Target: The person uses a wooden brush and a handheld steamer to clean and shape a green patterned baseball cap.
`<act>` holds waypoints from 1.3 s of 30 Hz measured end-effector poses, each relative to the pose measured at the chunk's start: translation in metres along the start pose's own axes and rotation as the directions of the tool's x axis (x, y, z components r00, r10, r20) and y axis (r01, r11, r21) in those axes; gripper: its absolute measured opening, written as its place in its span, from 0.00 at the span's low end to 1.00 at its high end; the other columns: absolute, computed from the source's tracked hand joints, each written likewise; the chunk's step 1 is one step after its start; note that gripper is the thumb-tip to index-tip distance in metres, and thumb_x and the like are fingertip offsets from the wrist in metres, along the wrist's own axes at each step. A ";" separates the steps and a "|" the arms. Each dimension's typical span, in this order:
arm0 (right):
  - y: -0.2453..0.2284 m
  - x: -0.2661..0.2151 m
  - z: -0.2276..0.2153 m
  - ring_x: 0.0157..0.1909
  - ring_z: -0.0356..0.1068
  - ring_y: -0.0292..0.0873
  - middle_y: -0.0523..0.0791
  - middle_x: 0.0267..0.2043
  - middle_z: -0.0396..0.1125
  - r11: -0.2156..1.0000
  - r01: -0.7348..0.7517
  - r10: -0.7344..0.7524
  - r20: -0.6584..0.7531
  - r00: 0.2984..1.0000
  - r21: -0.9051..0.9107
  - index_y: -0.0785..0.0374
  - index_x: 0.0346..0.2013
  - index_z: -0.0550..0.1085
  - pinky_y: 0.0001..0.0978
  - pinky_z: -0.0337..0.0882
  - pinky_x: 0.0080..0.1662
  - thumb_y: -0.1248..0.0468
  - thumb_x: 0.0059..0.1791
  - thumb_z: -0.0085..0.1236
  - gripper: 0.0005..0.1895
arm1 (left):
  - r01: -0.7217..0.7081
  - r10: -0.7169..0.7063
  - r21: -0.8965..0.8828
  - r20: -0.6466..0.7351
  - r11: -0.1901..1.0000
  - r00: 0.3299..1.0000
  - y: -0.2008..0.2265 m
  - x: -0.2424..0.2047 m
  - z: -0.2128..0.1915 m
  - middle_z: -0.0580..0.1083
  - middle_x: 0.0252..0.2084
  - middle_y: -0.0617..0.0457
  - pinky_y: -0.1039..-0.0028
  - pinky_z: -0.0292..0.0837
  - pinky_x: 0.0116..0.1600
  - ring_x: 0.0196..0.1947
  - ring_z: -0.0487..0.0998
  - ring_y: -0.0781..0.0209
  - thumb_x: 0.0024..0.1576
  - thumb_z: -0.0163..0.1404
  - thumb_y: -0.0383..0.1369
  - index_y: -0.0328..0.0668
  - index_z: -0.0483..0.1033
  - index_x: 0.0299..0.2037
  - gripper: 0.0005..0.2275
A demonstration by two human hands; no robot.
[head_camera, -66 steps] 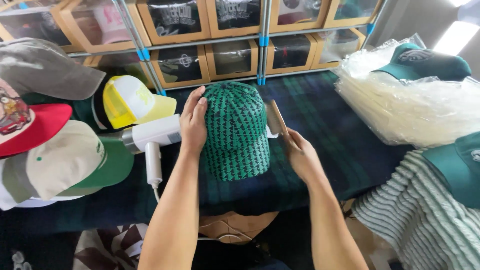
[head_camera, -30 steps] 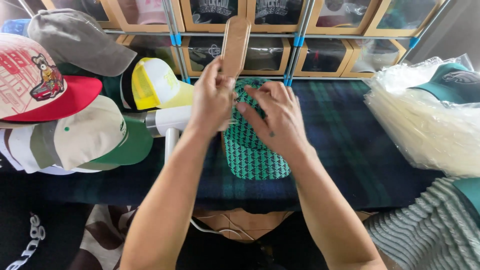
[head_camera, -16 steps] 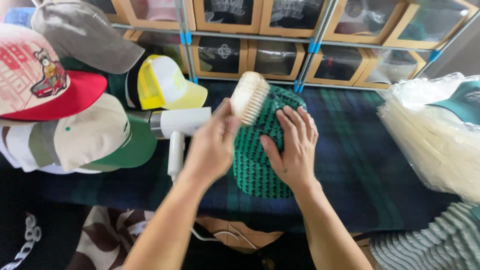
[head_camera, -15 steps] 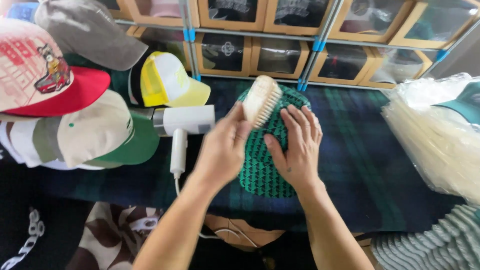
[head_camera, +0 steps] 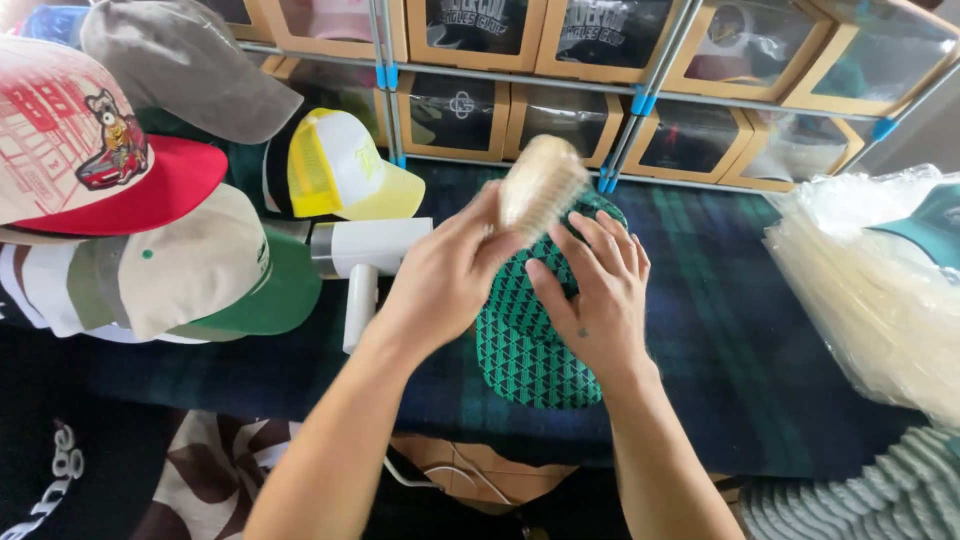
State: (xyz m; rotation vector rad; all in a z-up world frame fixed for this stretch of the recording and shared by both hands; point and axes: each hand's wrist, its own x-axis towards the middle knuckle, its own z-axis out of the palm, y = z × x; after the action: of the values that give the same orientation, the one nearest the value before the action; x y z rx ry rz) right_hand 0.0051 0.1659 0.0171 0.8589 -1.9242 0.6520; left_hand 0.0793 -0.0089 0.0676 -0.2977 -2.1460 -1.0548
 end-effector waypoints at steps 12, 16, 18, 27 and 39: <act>0.007 0.004 -0.005 0.66 0.64 0.58 0.45 0.55 0.70 0.999 -0.031 0.032 0.109 0.994 -0.018 0.50 0.54 0.80 0.56 0.59 0.64 0.44 0.52 0.60 0.21 | -0.010 -0.266 0.525 0.448 0.851 0.853 0.034 0.099 0.013 0.82 0.42 0.51 0.52 0.77 0.50 0.45 0.83 0.44 0.61 0.45 0.47 0.70 0.78 0.57 0.16; 0.005 0.005 -0.008 0.67 0.63 0.58 0.46 0.57 0.70 0.998 -0.047 0.043 0.120 0.992 0.032 0.51 0.55 0.79 0.57 0.58 0.65 0.46 0.52 0.60 0.21 | 0.117 -0.449 0.576 0.476 0.809 0.756 -0.024 0.124 0.026 0.81 0.42 0.52 0.53 0.77 0.53 0.48 0.82 0.46 0.63 0.43 0.43 0.63 0.82 0.51 0.14; 0.006 0.005 -0.008 0.68 0.64 0.54 0.44 0.57 0.70 1.000 -0.031 0.030 0.121 0.992 0.006 0.50 0.54 0.80 0.54 0.58 0.66 0.44 0.52 0.60 0.22 | 0.114 -0.532 0.724 0.381 0.680 0.756 -0.069 0.146 0.032 0.80 0.42 0.46 0.45 0.76 0.51 0.47 0.82 0.41 0.60 0.44 0.41 0.57 0.83 0.47 0.14; 0.011 0.002 0.003 0.66 0.64 0.57 0.46 0.56 0.69 0.998 -0.013 0.010 0.042 0.999 0.065 0.51 0.54 0.79 0.58 0.56 0.65 0.44 0.53 0.58 0.21 | -0.032 -0.307 0.566 0.493 0.824 0.814 0.052 0.099 -0.006 0.81 0.43 0.40 0.46 0.78 0.52 0.46 0.82 0.38 0.63 0.41 0.31 0.48 0.77 0.59 0.17; 0.008 0.001 -0.003 0.68 0.60 0.58 0.46 0.58 0.67 0.997 -0.026 0.019 0.085 0.996 0.078 0.53 0.57 0.78 0.63 0.55 0.65 0.49 0.52 0.63 0.21 | 0.245 -0.454 0.533 0.304 0.810 0.837 -0.031 0.054 -0.012 0.79 0.40 0.34 0.40 0.77 0.47 0.44 0.81 0.31 0.62 0.39 0.34 0.37 0.74 0.56 0.17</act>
State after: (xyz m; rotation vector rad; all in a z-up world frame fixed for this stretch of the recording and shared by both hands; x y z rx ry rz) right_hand -0.0003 0.1729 0.0179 0.9287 -1.9975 0.7195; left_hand 0.0320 -0.0435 0.0913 0.1469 -2.8559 -0.6453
